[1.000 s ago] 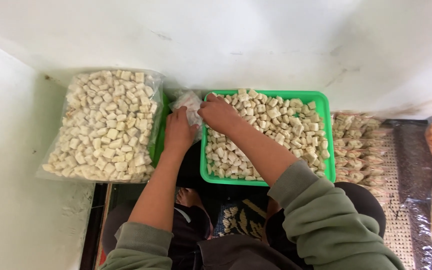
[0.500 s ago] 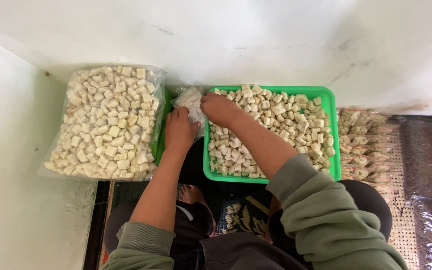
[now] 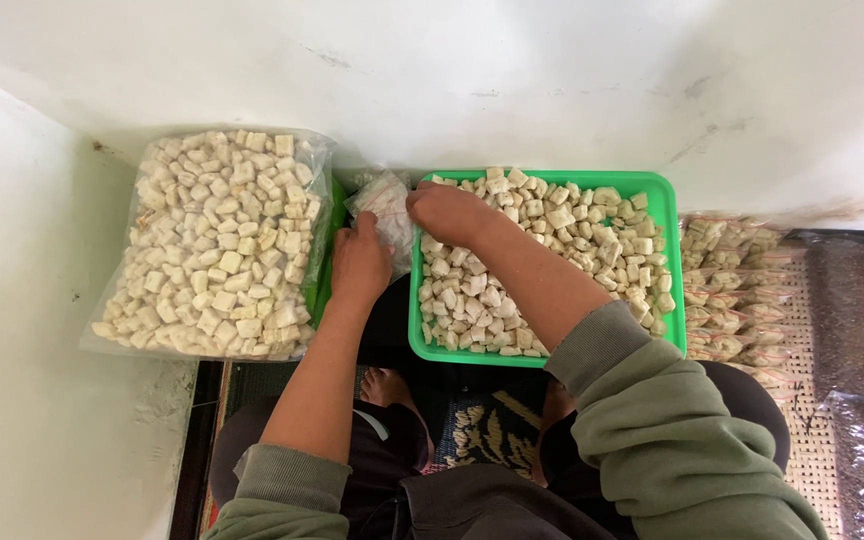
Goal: The person sits on a mat and packs small white food cubes from a green tray into small clear plastic bags. They fill each bag by hand, seal it, and place it on the floor next to other filled bags.
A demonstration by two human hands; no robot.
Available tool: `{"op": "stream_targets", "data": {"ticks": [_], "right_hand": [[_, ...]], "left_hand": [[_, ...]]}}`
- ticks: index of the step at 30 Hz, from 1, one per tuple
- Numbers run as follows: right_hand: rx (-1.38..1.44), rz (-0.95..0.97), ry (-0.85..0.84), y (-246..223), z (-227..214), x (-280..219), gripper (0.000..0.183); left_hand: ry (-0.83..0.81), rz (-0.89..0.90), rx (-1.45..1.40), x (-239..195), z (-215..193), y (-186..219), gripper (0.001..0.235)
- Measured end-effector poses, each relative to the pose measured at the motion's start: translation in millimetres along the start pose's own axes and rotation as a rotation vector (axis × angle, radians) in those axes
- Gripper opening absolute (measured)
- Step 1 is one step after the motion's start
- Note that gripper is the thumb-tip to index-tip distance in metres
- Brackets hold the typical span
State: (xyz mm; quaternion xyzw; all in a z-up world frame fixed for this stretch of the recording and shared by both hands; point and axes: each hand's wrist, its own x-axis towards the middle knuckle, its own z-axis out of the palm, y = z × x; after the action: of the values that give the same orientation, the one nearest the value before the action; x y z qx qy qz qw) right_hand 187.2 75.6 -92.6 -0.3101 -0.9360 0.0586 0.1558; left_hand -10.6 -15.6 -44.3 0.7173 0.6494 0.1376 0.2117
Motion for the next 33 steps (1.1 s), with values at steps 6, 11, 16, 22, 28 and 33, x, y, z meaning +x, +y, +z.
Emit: {"op": "stream_targets", "data": {"ticks": [6,11,16,22,28,33], "right_hand": [[0.195,0.127,0.045,6.2,-2.1,3.3,0.018],[0.460,0.464,0.191,-9.8,-37.9,-3.7,0.014],[0.703,0.778,0.367,-25.0,-106.8,-13.1,0.013],[0.704,0.685,0.405,-50.1,-169.6,-71.3,0.018],[0.048,-0.085,0.551,-81.2,-149.8,-158.7,0.024],[-0.267,-0.083,0.469,-140.0,-210.1,-184.9,0.020]], "left_hand": [[-0.031,-0.044,-0.003,-0.4,-2.8,4.0,0.041],[-0.036,-0.021,0.070,2.0,0.8,1.2,0.039],[0.016,0.037,0.106,4.9,11.5,-6.3,0.035],[0.226,0.198,-0.455,-5.2,-38.5,80.1,0.038],[-0.164,-0.243,-1.350,-22.4,-56.9,151.7,0.036],[-0.161,0.062,-1.182,-45.9,-48.9,173.6,0.025]]}}
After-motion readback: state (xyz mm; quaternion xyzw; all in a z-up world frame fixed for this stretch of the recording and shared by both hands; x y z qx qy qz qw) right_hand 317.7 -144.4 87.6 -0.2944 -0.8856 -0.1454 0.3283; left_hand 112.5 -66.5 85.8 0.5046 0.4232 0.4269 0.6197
